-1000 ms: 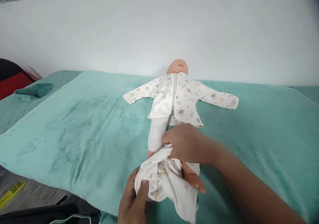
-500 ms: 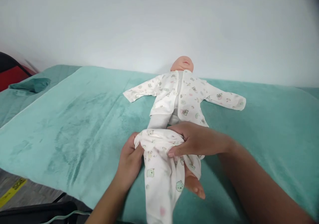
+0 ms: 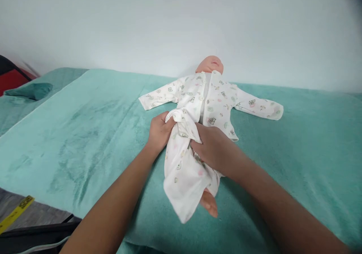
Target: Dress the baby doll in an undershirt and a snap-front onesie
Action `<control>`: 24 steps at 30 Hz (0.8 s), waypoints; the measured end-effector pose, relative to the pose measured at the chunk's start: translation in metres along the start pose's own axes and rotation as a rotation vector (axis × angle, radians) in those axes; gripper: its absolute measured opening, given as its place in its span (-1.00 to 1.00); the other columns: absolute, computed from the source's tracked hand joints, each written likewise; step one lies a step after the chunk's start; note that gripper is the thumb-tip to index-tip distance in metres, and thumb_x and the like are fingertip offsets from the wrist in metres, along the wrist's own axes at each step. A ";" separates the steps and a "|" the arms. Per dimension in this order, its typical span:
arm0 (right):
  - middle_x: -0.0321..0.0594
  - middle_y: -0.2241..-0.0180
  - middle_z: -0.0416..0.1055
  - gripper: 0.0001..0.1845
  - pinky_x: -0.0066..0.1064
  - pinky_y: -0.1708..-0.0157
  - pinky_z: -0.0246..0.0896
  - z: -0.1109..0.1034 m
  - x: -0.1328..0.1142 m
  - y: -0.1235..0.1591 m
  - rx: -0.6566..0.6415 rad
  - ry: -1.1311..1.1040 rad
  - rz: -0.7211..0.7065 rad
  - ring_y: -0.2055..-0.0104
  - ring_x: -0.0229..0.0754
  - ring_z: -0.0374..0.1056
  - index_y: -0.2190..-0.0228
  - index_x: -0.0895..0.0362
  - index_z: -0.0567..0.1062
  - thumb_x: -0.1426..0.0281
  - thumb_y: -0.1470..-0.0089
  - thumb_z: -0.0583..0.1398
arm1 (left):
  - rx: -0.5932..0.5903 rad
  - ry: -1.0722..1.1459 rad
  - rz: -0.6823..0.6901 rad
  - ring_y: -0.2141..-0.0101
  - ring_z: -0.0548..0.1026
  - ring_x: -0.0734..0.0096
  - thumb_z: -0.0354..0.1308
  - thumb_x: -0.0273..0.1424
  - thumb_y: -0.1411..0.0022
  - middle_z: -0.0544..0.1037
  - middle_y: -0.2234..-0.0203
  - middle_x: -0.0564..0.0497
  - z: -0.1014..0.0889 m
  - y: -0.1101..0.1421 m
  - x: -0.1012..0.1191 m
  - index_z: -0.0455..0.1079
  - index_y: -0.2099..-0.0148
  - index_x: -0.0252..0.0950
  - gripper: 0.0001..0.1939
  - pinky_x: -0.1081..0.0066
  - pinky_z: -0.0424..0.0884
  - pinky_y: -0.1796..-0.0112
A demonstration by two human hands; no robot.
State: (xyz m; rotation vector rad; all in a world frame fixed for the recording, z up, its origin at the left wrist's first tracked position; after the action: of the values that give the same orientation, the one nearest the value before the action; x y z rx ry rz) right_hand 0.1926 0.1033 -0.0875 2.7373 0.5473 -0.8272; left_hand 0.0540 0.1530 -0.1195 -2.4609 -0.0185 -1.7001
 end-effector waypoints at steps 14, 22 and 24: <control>-0.23 0.20 0.52 -0.82 -0.35 0.26 0.16 -0.002 -0.007 0.003 -0.102 -0.262 -0.098 0.20 -0.12 0.40 0.25 0.10 0.46 0.31 -0.14 0.11 | -0.013 -0.222 -0.270 0.52 0.23 0.44 -0.08 -0.02 -0.29 0.27 0.61 0.11 -0.030 0.110 -0.014 0.13 0.49 -0.25 -0.55 0.43 0.19 0.45; -0.27 0.17 0.54 -0.79 -0.34 0.22 0.20 0.000 -0.009 0.004 -0.202 -0.287 -0.147 0.16 -0.10 0.42 0.22 0.06 0.49 0.29 -0.09 0.17 | -0.074 -0.216 -0.294 0.54 0.24 0.43 -0.13 -0.04 -0.33 0.26 0.64 0.11 -0.023 0.138 -0.008 0.10 0.50 -0.23 -0.54 0.43 0.18 0.47; -0.28 0.16 0.54 -0.75 -0.35 0.23 0.22 0.002 -0.010 0.006 -0.252 -0.295 -0.169 0.15 -0.08 0.43 0.20 0.04 0.49 0.31 -0.03 0.21 | -0.047 -0.326 -0.209 0.52 0.26 0.40 -0.16 -0.09 -0.35 0.31 0.61 0.10 -0.027 0.124 -0.006 0.10 0.47 -0.22 -0.58 0.42 0.19 0.44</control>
State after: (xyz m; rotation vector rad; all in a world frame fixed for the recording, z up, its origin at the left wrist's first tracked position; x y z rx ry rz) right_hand 0.1862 0.0938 -0.0830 2.3122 0.7673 -1.0959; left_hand 0.0386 0.0269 -0.1305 -2.8304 -0.2838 -1.3587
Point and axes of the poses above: each hand's wrist, its own y-axis away from the middle knuckle, its own z-axis out of the palm, x = y × z, the point moved 10 cm from there along -y, towards the middle knuckle
